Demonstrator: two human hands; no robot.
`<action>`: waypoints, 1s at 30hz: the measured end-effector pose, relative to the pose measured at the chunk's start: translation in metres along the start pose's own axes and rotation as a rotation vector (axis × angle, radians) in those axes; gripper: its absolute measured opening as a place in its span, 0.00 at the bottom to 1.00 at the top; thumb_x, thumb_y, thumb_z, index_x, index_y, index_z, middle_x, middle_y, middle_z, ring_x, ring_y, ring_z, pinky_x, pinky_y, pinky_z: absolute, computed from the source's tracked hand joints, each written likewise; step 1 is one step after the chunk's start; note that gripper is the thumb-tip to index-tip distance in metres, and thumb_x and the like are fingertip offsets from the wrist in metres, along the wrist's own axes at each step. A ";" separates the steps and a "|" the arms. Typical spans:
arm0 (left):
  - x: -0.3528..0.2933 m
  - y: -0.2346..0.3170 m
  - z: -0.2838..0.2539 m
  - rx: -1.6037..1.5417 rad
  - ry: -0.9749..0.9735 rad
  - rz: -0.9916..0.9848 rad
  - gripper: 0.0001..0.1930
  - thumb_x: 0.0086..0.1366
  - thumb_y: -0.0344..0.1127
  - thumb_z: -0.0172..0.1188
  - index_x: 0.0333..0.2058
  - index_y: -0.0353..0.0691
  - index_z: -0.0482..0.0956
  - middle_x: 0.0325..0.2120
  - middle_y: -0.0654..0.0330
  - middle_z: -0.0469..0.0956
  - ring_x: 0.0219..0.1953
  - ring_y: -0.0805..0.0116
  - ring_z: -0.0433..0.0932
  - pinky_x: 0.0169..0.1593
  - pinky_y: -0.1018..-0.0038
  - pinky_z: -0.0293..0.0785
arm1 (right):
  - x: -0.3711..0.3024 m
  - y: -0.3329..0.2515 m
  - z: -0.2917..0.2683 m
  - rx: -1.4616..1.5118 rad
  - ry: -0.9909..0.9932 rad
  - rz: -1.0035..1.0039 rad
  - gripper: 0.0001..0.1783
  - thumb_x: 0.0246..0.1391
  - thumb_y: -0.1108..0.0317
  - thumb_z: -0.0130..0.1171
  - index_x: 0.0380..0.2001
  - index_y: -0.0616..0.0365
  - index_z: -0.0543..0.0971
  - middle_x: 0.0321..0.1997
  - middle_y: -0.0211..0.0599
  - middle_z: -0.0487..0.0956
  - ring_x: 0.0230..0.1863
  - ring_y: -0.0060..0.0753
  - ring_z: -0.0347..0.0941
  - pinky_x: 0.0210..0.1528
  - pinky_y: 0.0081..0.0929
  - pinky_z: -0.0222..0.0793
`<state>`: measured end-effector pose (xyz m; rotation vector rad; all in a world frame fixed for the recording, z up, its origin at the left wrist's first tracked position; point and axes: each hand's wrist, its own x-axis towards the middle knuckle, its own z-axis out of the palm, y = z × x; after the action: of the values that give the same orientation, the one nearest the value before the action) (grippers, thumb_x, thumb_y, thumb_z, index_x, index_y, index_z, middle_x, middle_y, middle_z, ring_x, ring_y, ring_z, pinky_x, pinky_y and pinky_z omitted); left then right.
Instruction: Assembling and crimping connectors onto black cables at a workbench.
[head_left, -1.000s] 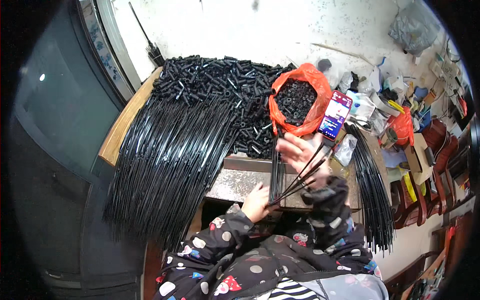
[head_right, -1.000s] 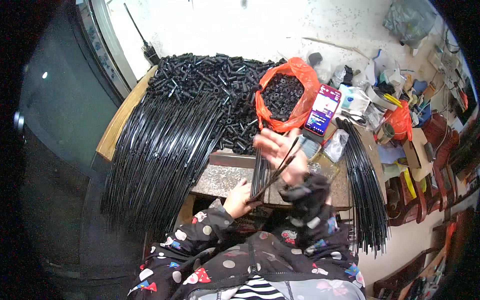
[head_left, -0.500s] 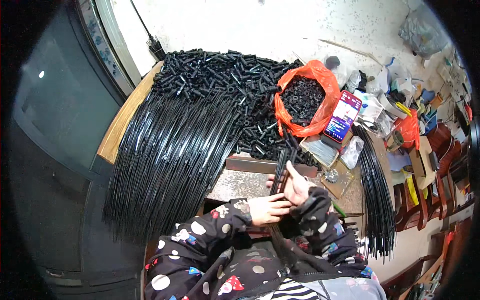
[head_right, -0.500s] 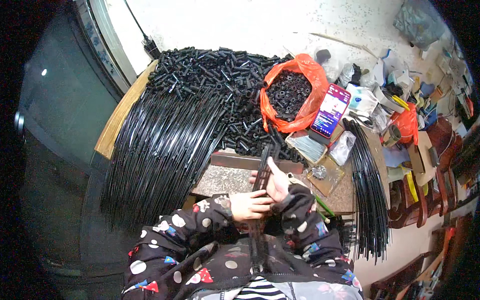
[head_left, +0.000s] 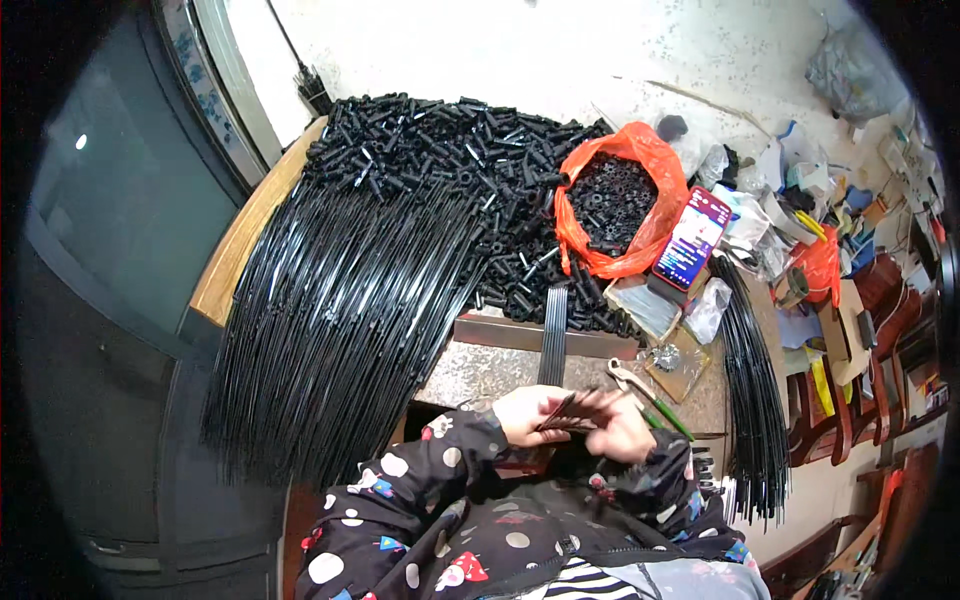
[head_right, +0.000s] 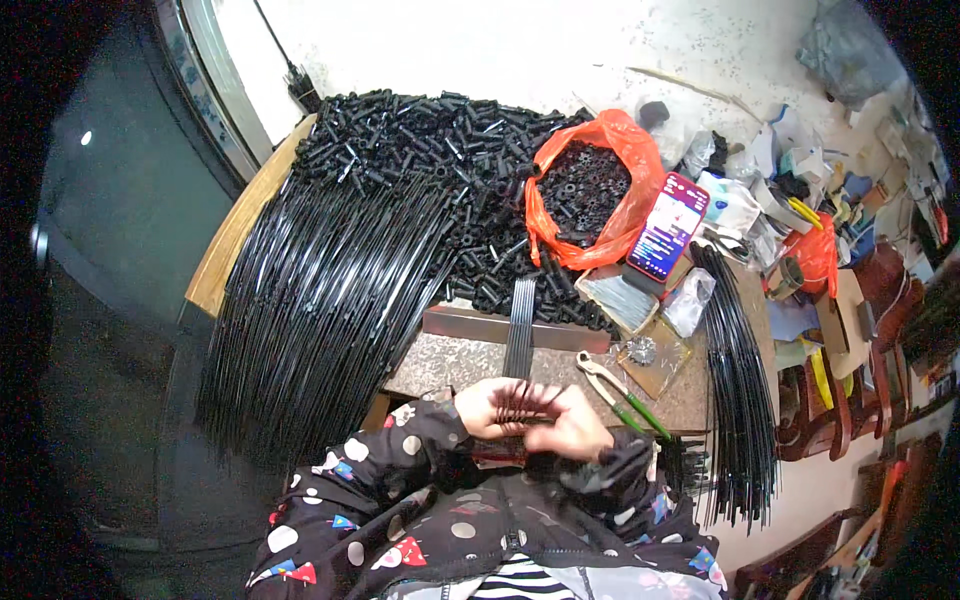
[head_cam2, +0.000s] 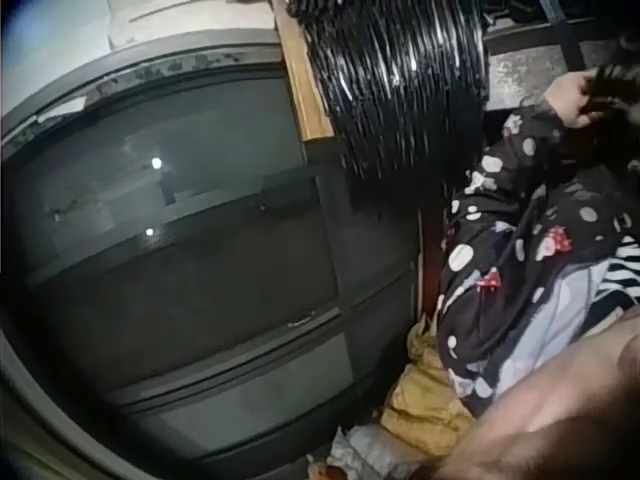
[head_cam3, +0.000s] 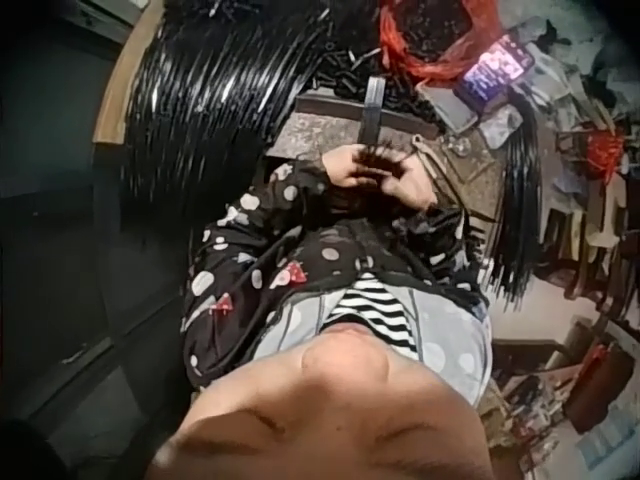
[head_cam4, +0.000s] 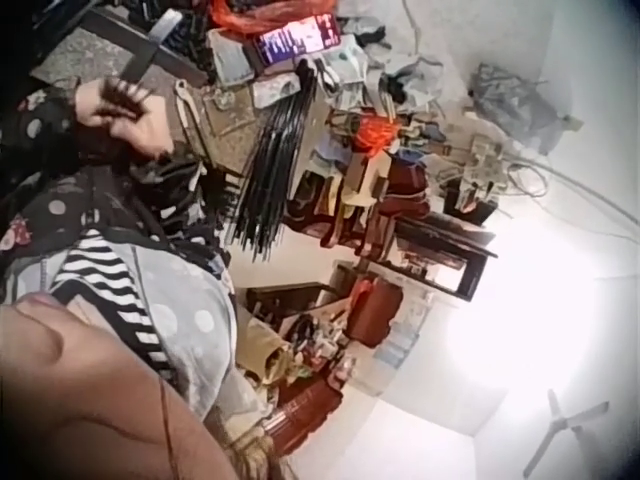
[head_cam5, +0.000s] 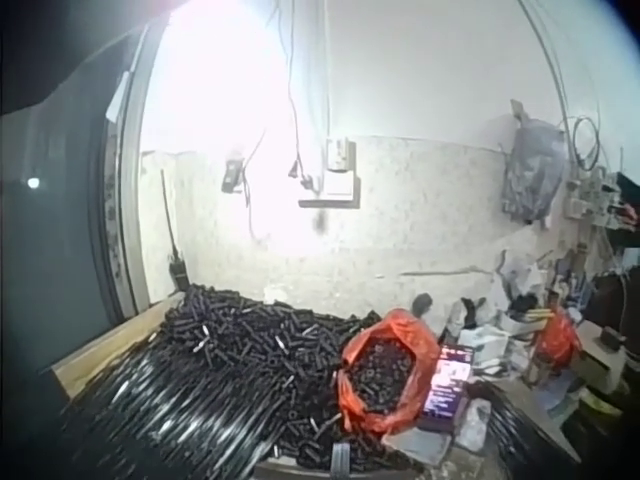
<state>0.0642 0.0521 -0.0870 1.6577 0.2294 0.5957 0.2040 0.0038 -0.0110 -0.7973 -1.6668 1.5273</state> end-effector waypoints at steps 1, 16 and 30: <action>0.000 0.000 -0.003 0.057 -0.040 -0.022 0.19 0.45 0.36 0.51 0.39 0.41 0.63 0.31 0.56 0.68 0.34 0.59 0.67 0.37 0.75 0.63 | 0.000 -0.004 0.002 0.267 0.105 0.154 0.14 0.35 0.78 0.49 0.32 0.68 0.68 0.31 0.38 0.71 0.34 0.26 0.67 0.36 0.18 0.60; 0.001 0.001 -0.016 0.449 -0.054 0.189 0.17 0.42 0.33 0.53 0.34 0.37 0.67 0.32 0.56 0.69 0.37 0.61 0.67 0.42 0.74 0.61 | 0.001 0.021 0.021 -0.016 0.361 0.169 0.10 0.36 0.70 0.54 0.28 0.59 0.72 0.23 0.33 0.73 0.22 0.26 0.68 0.29 0.17 0.64; -0.004 0.007 -0.016 0.490 -0.059 0.123 0.16 0.43 0.39 0.56 0.32 0.42 0.68 0.27 0.55 0.69 0.35 0.60 0.67 0.35 0.72 0.64 | 0.003 -0.043 0.003 -0.177 0.052 -0.077 0.15 0.39 0.75 0.48 0.36 0.63 0.67 0.32 0.39 0.71 0.34 0.22 0.67 0.37 0.16 0.59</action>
<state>0.0512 0.0624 -0.0799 2.1720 0.2442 0.6132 0.2011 -0.0002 0.0321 -0.8478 -1.7909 1.3091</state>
